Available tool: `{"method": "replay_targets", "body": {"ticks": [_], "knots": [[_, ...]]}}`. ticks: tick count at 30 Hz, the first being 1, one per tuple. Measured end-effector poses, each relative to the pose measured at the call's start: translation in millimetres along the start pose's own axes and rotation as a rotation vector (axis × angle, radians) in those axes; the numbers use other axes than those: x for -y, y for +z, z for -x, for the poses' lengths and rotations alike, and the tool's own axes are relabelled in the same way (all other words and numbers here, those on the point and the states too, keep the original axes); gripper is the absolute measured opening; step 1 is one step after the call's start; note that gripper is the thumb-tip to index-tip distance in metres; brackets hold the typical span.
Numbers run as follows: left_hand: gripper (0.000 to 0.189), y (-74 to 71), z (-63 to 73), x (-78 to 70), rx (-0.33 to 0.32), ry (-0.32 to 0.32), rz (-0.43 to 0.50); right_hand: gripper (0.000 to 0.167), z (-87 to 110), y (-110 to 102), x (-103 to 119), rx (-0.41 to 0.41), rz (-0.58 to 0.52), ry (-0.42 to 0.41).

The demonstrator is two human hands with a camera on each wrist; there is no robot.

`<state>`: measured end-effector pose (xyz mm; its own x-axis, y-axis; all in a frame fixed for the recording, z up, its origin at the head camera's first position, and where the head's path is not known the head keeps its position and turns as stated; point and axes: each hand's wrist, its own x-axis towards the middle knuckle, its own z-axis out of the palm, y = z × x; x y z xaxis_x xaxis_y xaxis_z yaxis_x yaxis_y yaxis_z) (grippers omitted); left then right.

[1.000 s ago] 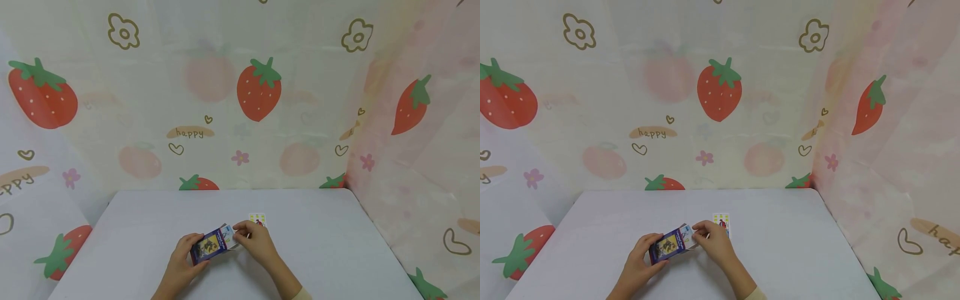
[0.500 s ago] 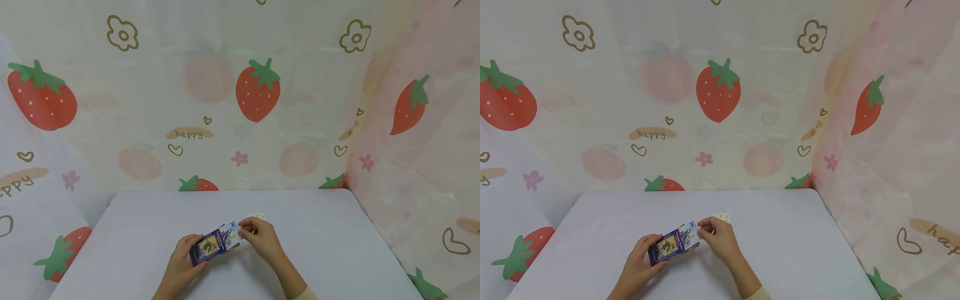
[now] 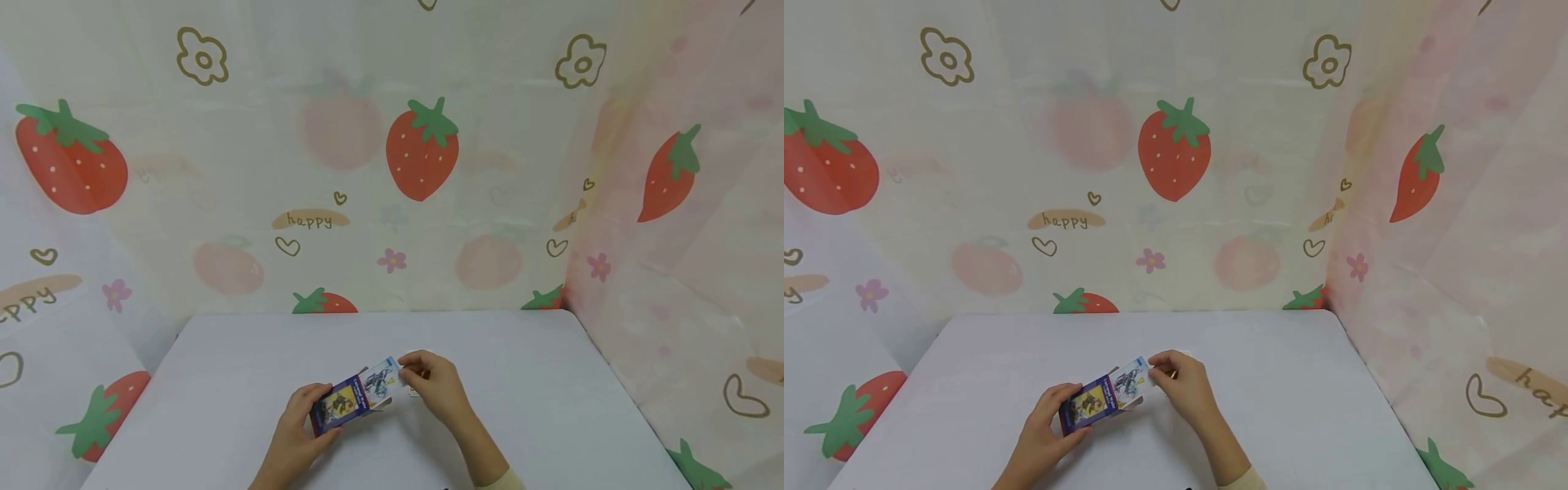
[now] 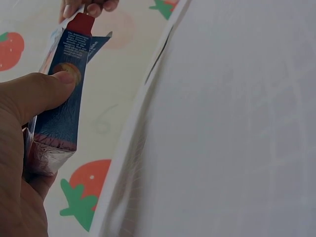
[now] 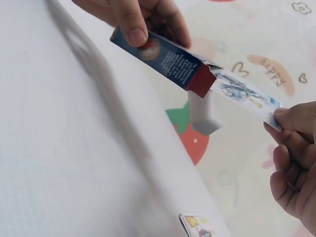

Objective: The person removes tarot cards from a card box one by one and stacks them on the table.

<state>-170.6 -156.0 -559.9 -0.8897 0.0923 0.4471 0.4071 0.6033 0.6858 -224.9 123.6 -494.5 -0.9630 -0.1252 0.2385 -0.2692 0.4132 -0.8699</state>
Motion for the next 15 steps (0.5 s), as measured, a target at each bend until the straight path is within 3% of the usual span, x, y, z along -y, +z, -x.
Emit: {"method": "replay_targets", "body": {"ticks": [15], "knots": [[0.081, 1.8, 0.5, 4.7, -0.016, 0.015, 0.001, 0.011, -2.1, -14.4, -1.9, -0.064, -0.02, -0.008]]}}
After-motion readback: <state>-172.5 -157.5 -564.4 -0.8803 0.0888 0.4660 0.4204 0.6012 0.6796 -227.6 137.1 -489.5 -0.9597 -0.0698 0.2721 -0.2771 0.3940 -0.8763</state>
